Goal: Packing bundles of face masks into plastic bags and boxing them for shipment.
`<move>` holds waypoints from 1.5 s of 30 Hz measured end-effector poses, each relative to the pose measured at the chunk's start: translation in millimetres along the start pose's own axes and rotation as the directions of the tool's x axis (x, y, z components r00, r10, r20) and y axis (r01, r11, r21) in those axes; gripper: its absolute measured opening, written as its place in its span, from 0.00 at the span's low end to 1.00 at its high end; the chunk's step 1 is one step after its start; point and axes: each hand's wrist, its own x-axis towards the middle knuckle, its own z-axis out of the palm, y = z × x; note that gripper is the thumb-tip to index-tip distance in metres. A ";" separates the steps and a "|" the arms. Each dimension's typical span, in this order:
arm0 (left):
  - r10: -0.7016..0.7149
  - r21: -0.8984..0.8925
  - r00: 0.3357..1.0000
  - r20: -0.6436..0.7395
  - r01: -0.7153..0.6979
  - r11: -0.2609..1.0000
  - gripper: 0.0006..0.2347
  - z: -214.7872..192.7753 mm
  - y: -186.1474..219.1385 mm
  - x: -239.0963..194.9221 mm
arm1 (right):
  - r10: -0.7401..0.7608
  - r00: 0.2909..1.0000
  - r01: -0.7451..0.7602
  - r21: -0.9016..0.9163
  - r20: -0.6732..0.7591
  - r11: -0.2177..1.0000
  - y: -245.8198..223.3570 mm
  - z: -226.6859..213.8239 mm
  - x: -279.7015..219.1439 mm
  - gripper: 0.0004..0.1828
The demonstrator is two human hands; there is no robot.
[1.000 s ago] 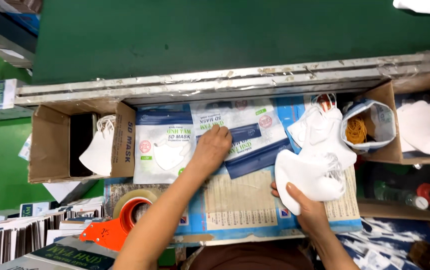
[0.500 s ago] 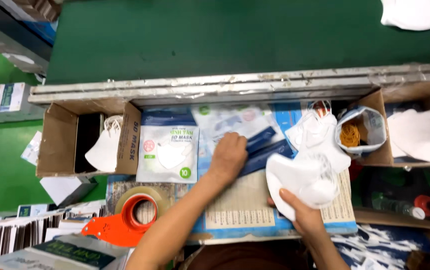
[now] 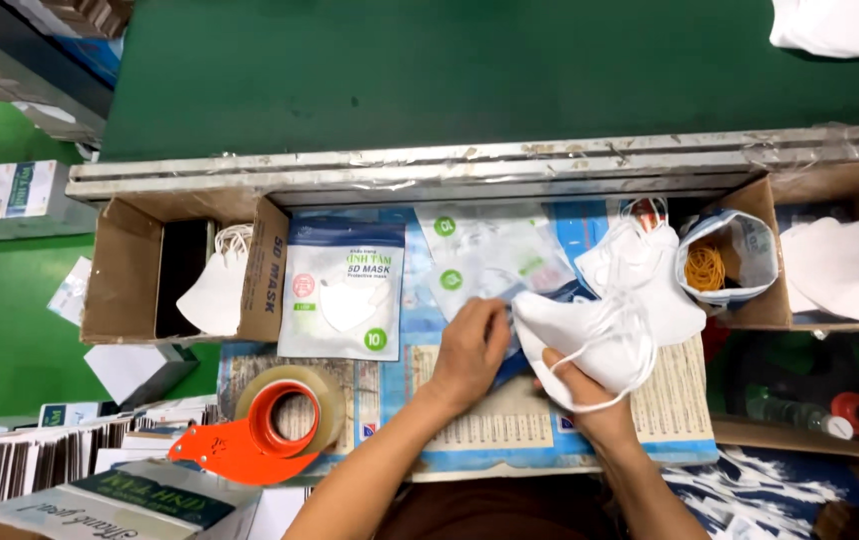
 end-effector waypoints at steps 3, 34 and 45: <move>0.113 0.013 0.993 -0.044 -0.113 0.994 0.07 -3.5 21.0 -1.7 | 0.081 0.990 -0.090 -0.077 -0.113 0.993 7.7 -8.5 -8.9 0.18; -0.235 -0.258 0.832 0.503 0.404 0.878 0.09 -16.4 103.5 -28.1 | 0.203 0.889 0.093 -0.597 0.410 0.796 42.6 -135.9 -9.4 0.20; 0.182 -0.154 0.916 0.356 -0.135 0.979 0.19 -75.6 105.2 20.4 | -0.181 0.814 0.513 -0.537 0.552 0.669 -56.3 -42.2 -48.0 0.06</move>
